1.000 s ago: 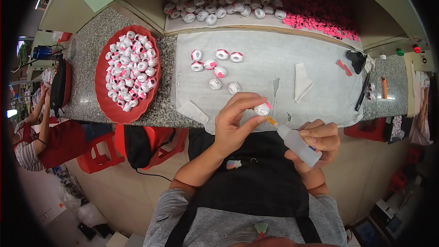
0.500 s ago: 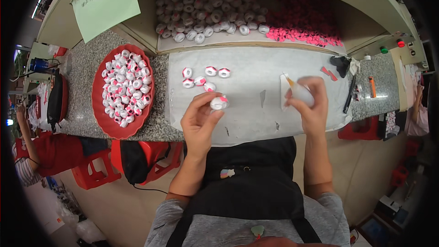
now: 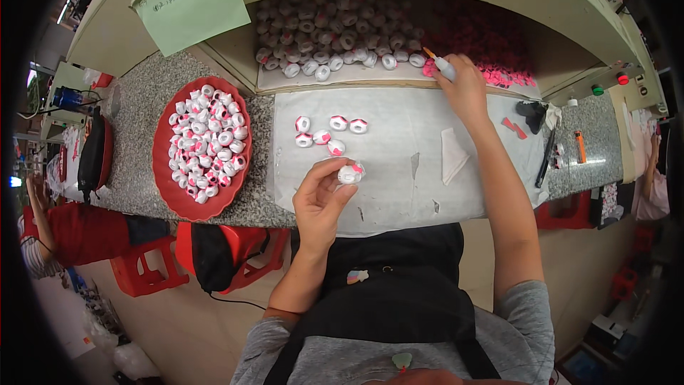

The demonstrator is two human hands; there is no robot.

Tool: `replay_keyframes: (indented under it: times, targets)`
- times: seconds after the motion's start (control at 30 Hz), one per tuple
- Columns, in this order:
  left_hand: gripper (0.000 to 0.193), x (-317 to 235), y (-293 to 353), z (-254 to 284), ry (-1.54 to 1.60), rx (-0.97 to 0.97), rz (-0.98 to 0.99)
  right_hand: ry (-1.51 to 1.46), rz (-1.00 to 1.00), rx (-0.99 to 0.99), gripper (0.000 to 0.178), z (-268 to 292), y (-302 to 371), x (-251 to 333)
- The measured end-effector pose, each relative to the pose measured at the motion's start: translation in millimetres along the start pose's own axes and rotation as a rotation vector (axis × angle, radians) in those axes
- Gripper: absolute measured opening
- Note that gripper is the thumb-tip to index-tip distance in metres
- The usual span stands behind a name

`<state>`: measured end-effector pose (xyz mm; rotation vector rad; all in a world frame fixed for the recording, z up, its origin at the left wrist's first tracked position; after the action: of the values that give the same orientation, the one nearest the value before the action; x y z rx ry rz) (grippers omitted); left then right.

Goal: Assembling small plastic toy components by applying glue from a bottle and joining pieces at a factory workbench.

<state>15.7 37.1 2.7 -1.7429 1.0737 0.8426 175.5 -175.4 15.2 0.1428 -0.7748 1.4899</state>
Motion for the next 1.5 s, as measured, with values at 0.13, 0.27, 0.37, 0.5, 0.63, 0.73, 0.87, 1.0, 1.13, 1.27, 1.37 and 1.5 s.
replay_keyframes:
  times: [0.13,0.27,0.37,0.5,0.63,0.73,0.87,1.0,1.13,1.27,1.37,1.5]
  targets:
    - [0.033,1.2,0.3,0.1,0.069,-0.015,0.022,-0.240,-0.212,0.161,0.011,14.6,12.9,1.8]
    - [0.032,7.4,1.5,-13.5,0.134,0.036,0.097,-0.298,-0.136,0.095,0.010,23.4,37.0,18.1]
    - [0.032,6.3,3.0,-20.7,0.141,0.085,0.100,-0.176,-0.039,0.024,0.013,19.3,14.8,9.4]
    - [0.032,5.8,3.9,-12.6,0.091,0.036,0.078,0.080,0.073,0.167,0.020,1.7,6.3,15.9]
    - [0.033,6.5,5.1,-9.7,0.082,0.003,0.075,0.048,0.091,0.176,0.020,3.0,6.3,11.8]
    - [0.034,6.9,3.7,-9.4,0.100,0.013,0.078,-0.043,-0.005,0.222,0.016,9.7,16.7,14.7]
    - [0.034,8.8,4.2,-10.2,0.121,0.015,0.091,-0.729,-0.396,0.611,0.011,15.7,52.8,24.9]
    - [0.034,11.3,6.8,-15.3,0.122,0.025,0.105,-0.956,-0.488,0.734,0.011,18.9,90.3,41.9]
    - [0.034,10.1,8.0,-16.2,0.134,0.035,0.105,-1.204,-0.610,0.769,0.011,13.3,117.8,41.9]
    - [0.034,11.3,8.9,-18.5,0.147,0.034,0.109,-1.207,-0.638,0.684,0.006,11.2,129.6,35.6]
    - [0.033,13.9,8.6,-12.8,0.098,0.021,0.088,-0.976,-0.582,0.593,0.006,11.6,129.6,26.0]
    - [0.032,6.4,-1.5,8.1,-0.008,-0.109,-0.049,-0.594,-0.090,0.455,0.012,14.9,125.0,33.5]
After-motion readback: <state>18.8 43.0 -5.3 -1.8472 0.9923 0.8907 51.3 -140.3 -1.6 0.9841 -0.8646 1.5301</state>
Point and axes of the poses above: each hand's wrist, its own y-axis away from the middle knuckle, its own z-axis out of the back of the hand, x = y × z, the point moved 4 cm from there along -y, towards the middle knuckle, and after that the axes turned 14 degrees about -z, right-handed, at the moved point
